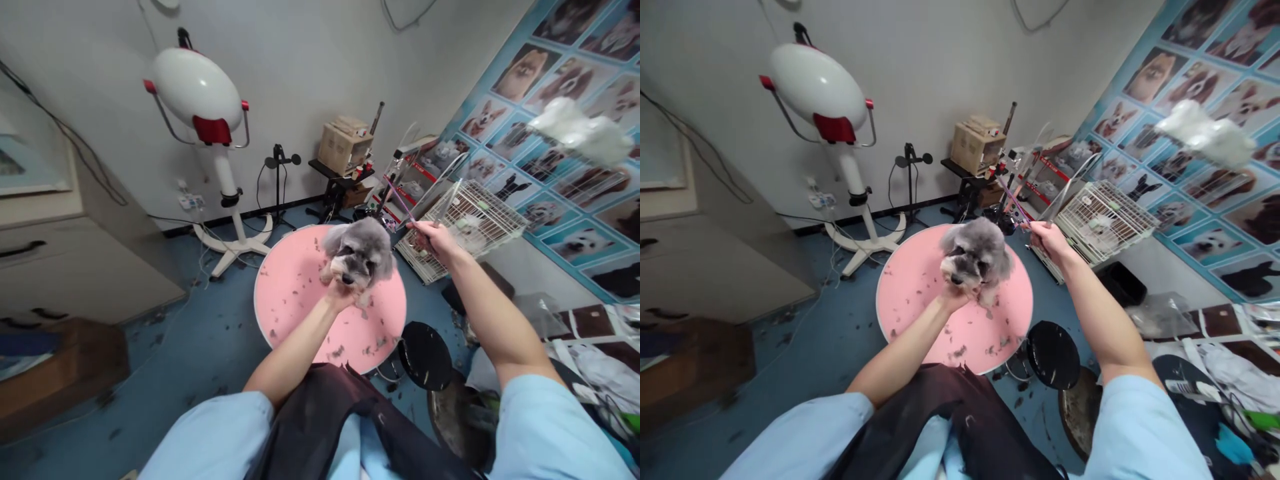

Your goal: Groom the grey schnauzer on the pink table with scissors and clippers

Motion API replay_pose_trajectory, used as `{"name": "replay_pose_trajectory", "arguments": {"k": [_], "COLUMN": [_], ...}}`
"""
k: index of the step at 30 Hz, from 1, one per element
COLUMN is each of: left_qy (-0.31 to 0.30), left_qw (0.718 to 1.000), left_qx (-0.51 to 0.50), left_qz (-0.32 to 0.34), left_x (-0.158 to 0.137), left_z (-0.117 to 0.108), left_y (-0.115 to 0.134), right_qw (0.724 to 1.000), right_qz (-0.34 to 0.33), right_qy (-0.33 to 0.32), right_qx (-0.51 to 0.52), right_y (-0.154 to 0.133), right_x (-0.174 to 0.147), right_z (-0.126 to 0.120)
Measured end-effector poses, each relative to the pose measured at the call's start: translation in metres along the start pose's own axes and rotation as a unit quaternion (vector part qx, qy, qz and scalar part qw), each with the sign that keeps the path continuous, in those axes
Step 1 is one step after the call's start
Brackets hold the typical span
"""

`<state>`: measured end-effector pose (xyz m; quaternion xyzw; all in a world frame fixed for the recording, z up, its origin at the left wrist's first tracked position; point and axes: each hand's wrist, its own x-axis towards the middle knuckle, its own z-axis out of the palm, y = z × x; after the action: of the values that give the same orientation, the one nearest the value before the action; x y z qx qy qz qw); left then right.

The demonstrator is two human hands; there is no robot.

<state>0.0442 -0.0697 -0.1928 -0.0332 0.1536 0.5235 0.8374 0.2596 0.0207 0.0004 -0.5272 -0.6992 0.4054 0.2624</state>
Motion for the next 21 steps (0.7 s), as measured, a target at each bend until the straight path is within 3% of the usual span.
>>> {"name": "replay_pose_trajectory", "arguments": {"k": [4,8,11,15,18,21], "left_qy": [-0.017,0.011,0.020,0.030,0.043,0.035], "left_qw": [1.000,0.999,0.999,0.999,0.998,0.998], "left_qx": [0.000,0.012,0.010,0.012,0.028,0.045], "left_qz": [0.018,0.033,0.038,0.036,0.034,0.032], "left_x": [-0.002,-0.005,-0.006,-0.007,-0.005,-0.002], "left_z": [0.005,0.012,0.016,0.017,0.015,0.011], "left_y": [-0.001,-0.003,-0.003,-0.003,-0.004,-0.006], "right_qw": [0.998,0.994,0.990,0.972,0.970,0.947], "right_qz": [0.012,0.018,0.052,0.074,0.089,0.080], "right_qy": [-0.051,0.042,-0.007,0.052,-0.003,0.038], "right_qx": [0.023,0.099,0.129,0.217,0.228,0.310], "right_y": [0.012,0.028,0.041,0.057,0.067,0.075], "right_x": [-0.003,-0.005,-0.006,-0.007,-0.007,-0.006], "right_z": [0.012,0.024,0.032,0.038,0.040,0.041]}}
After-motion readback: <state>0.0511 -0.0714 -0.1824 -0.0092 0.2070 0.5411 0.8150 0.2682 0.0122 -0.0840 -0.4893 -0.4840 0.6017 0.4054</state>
